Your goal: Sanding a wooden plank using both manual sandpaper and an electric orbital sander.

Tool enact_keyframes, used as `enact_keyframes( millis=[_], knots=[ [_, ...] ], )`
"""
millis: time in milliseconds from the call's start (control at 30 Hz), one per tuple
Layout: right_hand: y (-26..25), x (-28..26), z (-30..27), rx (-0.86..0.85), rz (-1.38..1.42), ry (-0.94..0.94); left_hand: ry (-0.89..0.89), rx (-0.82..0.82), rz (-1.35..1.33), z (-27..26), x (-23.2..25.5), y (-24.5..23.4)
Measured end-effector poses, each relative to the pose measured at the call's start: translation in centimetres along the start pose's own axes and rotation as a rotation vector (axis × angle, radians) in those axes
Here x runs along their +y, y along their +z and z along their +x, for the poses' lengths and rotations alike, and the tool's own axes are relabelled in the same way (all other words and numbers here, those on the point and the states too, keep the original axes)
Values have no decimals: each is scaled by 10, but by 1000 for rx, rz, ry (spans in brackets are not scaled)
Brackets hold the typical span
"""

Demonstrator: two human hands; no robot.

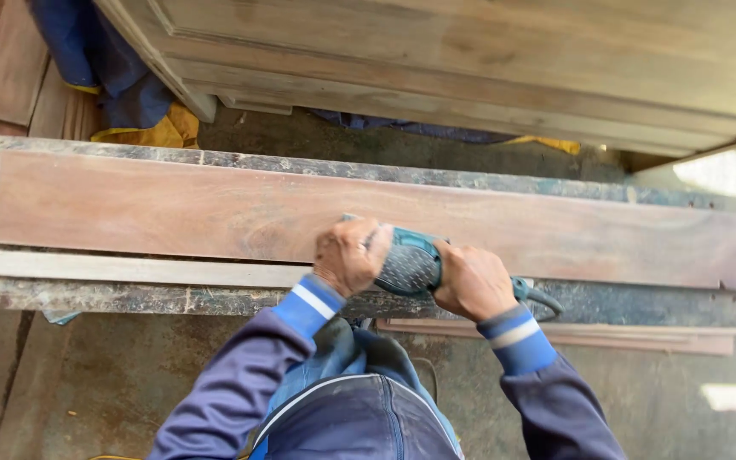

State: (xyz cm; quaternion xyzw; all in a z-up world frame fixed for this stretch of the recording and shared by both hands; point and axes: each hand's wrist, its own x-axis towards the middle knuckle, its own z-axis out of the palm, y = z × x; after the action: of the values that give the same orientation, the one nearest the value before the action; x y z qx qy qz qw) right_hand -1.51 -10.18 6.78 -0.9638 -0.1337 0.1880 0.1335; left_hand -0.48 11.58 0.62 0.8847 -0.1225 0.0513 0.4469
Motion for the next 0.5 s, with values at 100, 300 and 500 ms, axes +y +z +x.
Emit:
enact_keyframes(
  millis=[100,300,500],
  knots=[
    [-3,-21,15,8,25,3,17,27,32,8,-2,-27],
    [-1,-38,35,58,64,62,63,41,27,31,-2,-58],
    [-5,-21,28,71,139,87,-19,-34,59,40,4,-41]
  ],
)
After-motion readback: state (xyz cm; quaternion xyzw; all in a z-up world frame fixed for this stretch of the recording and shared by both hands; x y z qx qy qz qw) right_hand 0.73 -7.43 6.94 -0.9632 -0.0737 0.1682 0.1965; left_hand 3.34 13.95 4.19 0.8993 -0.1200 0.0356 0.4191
